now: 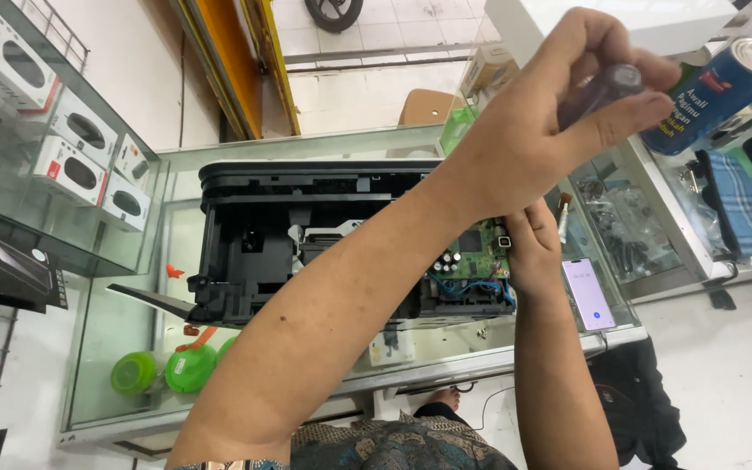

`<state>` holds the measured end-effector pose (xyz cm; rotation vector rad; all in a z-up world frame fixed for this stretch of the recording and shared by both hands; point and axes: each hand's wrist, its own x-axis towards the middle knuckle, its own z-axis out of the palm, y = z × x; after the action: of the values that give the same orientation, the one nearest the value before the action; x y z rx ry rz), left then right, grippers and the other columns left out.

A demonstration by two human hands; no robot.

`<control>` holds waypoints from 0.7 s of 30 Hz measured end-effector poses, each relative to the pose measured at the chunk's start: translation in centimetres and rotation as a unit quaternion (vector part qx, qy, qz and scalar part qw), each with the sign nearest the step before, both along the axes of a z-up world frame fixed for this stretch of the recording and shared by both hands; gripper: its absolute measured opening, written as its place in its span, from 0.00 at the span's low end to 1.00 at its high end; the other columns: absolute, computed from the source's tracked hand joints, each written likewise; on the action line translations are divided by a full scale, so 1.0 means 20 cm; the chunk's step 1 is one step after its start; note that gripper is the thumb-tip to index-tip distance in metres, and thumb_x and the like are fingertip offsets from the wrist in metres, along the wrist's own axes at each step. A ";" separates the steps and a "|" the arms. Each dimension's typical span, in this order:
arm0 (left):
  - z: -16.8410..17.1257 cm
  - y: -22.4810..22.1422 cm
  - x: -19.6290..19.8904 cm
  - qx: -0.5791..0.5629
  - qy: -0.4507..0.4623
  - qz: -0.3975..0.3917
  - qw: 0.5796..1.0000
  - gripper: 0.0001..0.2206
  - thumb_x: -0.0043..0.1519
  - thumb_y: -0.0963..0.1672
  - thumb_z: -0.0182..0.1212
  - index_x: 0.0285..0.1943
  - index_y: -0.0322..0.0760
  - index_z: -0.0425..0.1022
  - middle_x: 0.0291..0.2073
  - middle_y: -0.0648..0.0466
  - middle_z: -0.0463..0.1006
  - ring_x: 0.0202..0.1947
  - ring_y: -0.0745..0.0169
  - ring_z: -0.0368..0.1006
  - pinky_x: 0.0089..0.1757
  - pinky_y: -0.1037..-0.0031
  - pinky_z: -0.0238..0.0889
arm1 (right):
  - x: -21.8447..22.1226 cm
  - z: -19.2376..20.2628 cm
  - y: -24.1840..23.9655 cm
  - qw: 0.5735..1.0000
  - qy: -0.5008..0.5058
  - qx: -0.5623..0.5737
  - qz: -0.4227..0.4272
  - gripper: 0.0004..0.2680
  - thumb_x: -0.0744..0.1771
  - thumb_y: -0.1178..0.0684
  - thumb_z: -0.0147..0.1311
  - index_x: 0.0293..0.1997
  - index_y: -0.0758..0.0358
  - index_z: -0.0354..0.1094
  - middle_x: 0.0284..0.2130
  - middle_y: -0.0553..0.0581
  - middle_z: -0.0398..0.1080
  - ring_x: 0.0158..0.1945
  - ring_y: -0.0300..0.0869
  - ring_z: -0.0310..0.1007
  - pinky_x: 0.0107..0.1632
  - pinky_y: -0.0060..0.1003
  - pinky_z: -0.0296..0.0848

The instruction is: Disassembling a printer and disconnecting internal ribbon cables from the circuit board using a screwdriver

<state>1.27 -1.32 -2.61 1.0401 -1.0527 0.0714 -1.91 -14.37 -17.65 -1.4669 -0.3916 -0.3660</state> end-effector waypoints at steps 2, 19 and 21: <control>0.06 0.04 -0.04 0.044 -0.014 0.034 0.998 0.15 0.68 0.53 0.54 0.52 0.48 0.57 0.43 0.58 0.67 0.43 0.68 0.65 0.49 0.73 0.66 | 0.01 -0.02 -0.02 1.000 -0.014 -0.012 0.002 0.14 0.74 0.54 0.40 0.67 0.69 0.59 0.63 0.60 0.64 0.69 0.45 0.62 0.70 0.40 0.65; -0.07 0.01 -0.01 0.110 0.032 -0.074 0.991 0.21 0.84 0.55 0.37 0.81 0.57 0.67 0.44 0.54 0.66 0.48 0.62 0.66 0.52 0.74 0.65 | 0.03 -0.02 -0.01 0.999 -0.018 -0.015 -0.022 0.08 0.71 0.61 0.42 0.34 0.60 0.67 0.34 0.44 0.67 0.42 0.32 0.61 0.45 0.30 0.60; -0.05 -0.02 -0.03 0.100 -0.060 0.053 0.992 0.12 0.79 0.53 0.48 0.68 0.59 0.70 0.67 0.64 0.76 0.67 0.64 0.78 0.68 0.71 0.75 | 0.03 -0.05 -0.02 1.000 -0.015 -0.012 -0.025 0.09 0.70 0.61 0.43 0.30 0.59 0.63 0.30 0.44 0.64 0.38 0.32 0.58 0.42 0.30 0.57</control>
<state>0.63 -1.63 -3.70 1.2859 -1.1289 0.1177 -1.32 -14.70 -18.60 -1.4975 -0.3858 -0.4249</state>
